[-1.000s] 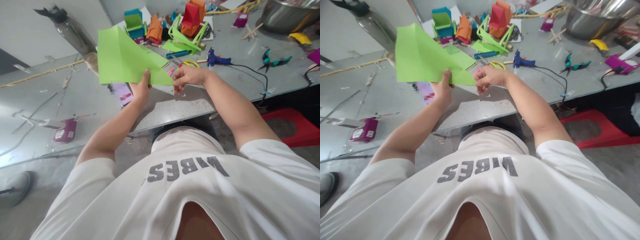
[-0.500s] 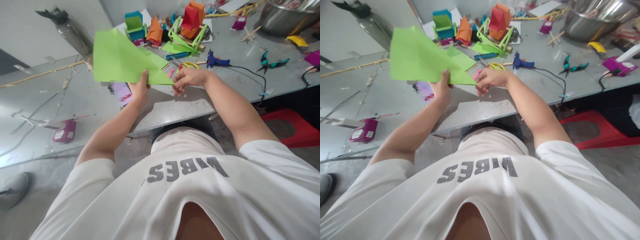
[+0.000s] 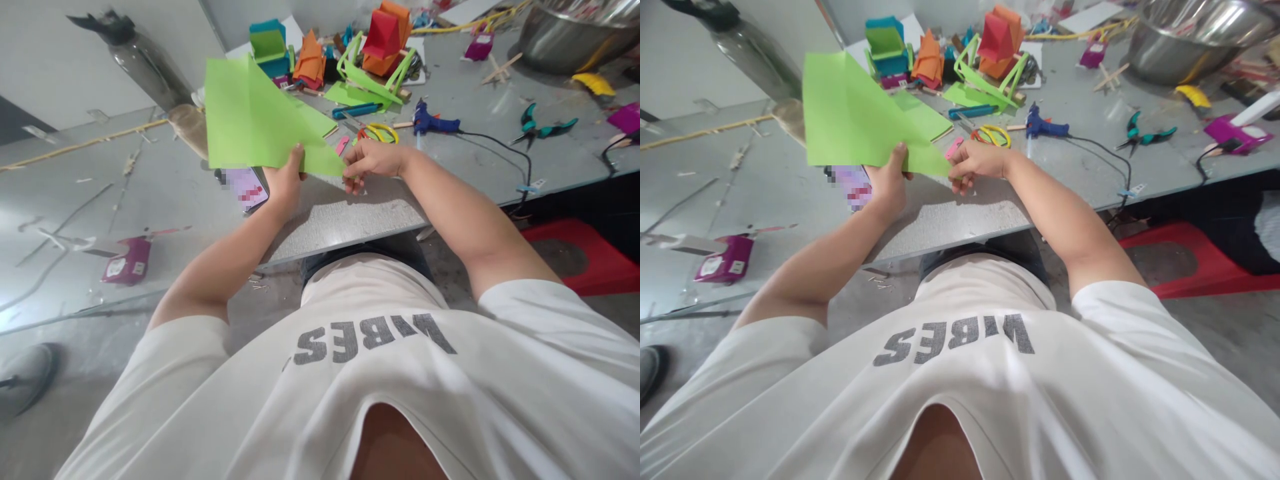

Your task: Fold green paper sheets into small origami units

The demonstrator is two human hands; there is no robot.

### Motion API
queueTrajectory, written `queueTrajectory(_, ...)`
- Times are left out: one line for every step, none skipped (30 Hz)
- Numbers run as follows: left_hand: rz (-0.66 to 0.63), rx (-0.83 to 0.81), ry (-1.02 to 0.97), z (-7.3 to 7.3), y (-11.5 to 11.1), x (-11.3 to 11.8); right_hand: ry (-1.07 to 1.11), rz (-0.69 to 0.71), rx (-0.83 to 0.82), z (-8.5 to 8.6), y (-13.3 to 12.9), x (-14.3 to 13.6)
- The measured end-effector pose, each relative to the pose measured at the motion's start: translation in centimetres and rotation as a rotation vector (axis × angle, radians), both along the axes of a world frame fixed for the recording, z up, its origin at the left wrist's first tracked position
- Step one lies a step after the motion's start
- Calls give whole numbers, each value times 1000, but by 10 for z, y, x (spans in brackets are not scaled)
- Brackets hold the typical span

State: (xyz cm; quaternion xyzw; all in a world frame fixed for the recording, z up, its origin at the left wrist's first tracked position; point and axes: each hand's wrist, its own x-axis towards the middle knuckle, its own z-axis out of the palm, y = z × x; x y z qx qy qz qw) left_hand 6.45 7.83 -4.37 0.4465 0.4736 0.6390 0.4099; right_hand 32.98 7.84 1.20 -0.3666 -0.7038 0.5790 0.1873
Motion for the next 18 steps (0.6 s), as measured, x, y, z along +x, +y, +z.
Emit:
queueTrajectory(41, -14, -29, 2, -2, 1, 6, 16, 0, 0, 0, 0)
queueTrajectory(89, -30, -58, 4, -3, 3, 15, 28, 0, 1, 1, 1)
queueTrajectory(128, -44, -76, 6, -5, 4, 22, 35, 0, 1, 1, 2)
queueTrajectory(134, -51, -72, 7, -6, 5, 27, 38, 1, 2, 1, 2)
queueTrajectory(125, -50, -55, 8, -6, 5, 26, 41, 0, 2, 1, 2)
queueTrajectory(112, -42, -35, 7, -5, 5, 22, 43, -2, 3, 1, 3)
queueTrajectory(97, -32, -15, 6, -5, 4, 14, 47, -6, 3, 1, 3)
queueTrajectory(83, -21, 1, 5, -3, 4, 5, 50, -11, 4, 0, 3)
queueTrajectory(76, -13, 10, 3, -2, 3, -3, 53, -16, 5, 0, 3)
queueTrajectory(75, -8, 10, 2, 0, 2, -8, 55, -21, 5, -1, 3)
queueTrajectory(79, -6, 5, 0, 1, 2, -11, 56, -26, 6, -1, 4)
queueTrajectory(80, -6, -2, -2, 3, 1, -9, 59, -30, 6, -2, 4)
queueTrajectory(76, -6, -7, -4, 4, 1, -4, 65, -33, 7, -2, 4)
queueTrajectory(67, -2, -9, -6, 5, 1, 4, 75, -35, 6, -2, 5)
queueTrajectory(51, 4, -8, -7, 5, 1, 18, 85, -34, 5, -1, 4)
queueTrajectory(28, 15, -1, -9, 5, 1, 38, 88, -30, 3, -1, 3)
queueTrajectory(-2, 29, 10, -12, 5, 1, 69, 75, -20, 0, 0, 1)
queueTrajectory(-37, 48, 22, -13, 4, 1, 107, 43, -5, -3, 1, -2)
